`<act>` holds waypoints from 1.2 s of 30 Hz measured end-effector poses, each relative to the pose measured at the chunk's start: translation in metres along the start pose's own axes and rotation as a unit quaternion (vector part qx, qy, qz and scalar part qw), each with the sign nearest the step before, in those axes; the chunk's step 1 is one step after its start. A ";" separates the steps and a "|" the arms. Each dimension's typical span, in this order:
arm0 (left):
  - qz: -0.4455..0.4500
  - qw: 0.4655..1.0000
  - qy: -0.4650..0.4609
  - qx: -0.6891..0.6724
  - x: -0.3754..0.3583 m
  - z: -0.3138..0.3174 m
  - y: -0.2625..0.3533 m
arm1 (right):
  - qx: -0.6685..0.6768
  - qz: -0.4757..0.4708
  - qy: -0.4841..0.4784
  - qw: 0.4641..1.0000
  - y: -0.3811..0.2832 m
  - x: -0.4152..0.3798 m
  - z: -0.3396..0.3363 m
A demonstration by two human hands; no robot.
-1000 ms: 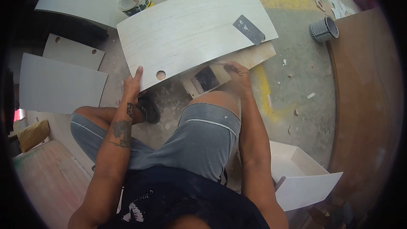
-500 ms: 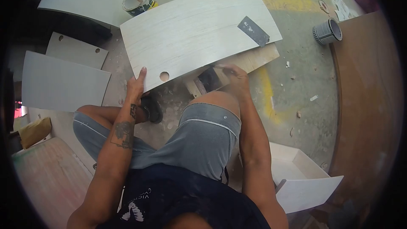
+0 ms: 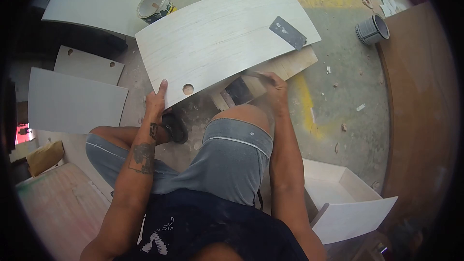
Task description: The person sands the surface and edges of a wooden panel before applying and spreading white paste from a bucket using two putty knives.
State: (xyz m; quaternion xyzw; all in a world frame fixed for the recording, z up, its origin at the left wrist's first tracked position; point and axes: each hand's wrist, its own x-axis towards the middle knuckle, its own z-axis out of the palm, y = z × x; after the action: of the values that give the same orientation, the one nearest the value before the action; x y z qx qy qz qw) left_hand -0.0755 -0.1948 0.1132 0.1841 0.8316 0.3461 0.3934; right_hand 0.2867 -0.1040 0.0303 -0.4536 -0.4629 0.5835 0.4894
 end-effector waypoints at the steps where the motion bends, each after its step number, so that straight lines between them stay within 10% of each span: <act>1: 0.001 1.000 0.000 0.002 -0.001 0.000 0.001 | -0.022 0.001 -0.011 1.000 -0.003 -0.003 0.010; 12: -0.013 1.000 0.011 0.018 -0.011 0.004 0.007 | -0.083 0.029 -0.148 0.985 -0.009 -0.007 0.047; 29: 0.007 0.998 -0.053 -0.039 -0.016 -0.013 0.014 | -0.032 -0.031 0.339 0.940 0.011 -0.051 -0.024; 36: 0.079 0.995 -0.040 -0.049 0.005 -0.037 -0.011 | 0.210 -0.028 0.432 0.877 0.011 -0.029 -0.057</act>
State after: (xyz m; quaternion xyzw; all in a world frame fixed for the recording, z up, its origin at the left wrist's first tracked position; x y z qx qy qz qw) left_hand -0.1079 -0.2152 0.1194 0.2436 0.7800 0.4089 0.4063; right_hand 0.3441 -0.1278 0.0130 -0.5337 -0.0845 0.3990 0.7408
